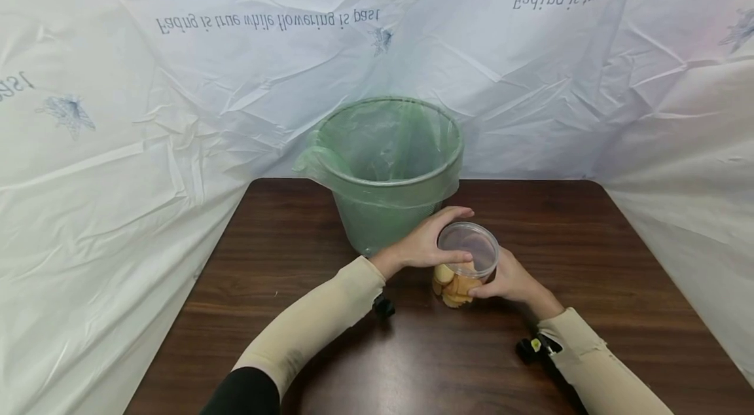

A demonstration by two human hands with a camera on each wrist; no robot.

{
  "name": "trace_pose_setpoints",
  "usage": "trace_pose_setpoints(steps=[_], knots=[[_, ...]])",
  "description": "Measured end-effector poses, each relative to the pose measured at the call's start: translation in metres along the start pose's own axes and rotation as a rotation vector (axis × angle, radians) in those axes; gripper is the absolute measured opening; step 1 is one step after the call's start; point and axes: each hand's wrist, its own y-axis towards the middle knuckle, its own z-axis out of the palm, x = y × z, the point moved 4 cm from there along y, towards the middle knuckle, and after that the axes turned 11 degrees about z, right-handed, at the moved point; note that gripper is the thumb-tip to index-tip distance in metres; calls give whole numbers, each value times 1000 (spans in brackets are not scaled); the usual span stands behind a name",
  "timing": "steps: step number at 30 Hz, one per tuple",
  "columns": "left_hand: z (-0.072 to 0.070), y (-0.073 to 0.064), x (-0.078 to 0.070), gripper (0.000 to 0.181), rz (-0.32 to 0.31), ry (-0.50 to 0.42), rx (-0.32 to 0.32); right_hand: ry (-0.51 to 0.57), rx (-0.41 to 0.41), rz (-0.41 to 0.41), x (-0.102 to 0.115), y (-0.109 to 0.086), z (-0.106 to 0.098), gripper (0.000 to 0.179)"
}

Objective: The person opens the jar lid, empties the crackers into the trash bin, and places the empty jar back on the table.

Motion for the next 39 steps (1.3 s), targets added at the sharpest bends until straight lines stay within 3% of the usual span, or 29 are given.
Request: trace_pose_setpoints(steps=[13, 17, 23, 39], knots=[[3, 3, 8, 67, 71, -102, 40, 22, 2, 27, -2, 0, 1, 98], [4, 4, 10, 67, 81, -137, 67, 32, 15, 24, 6, 1, 1, 98], [5, 2, 13, 71, 109, -193, 110, 25, 13, 15, -3, 0, 1, 98], [8, 0, 17, 85, 97, -223, 203, 45, 21, -10, -4, 0, 2, 104]])
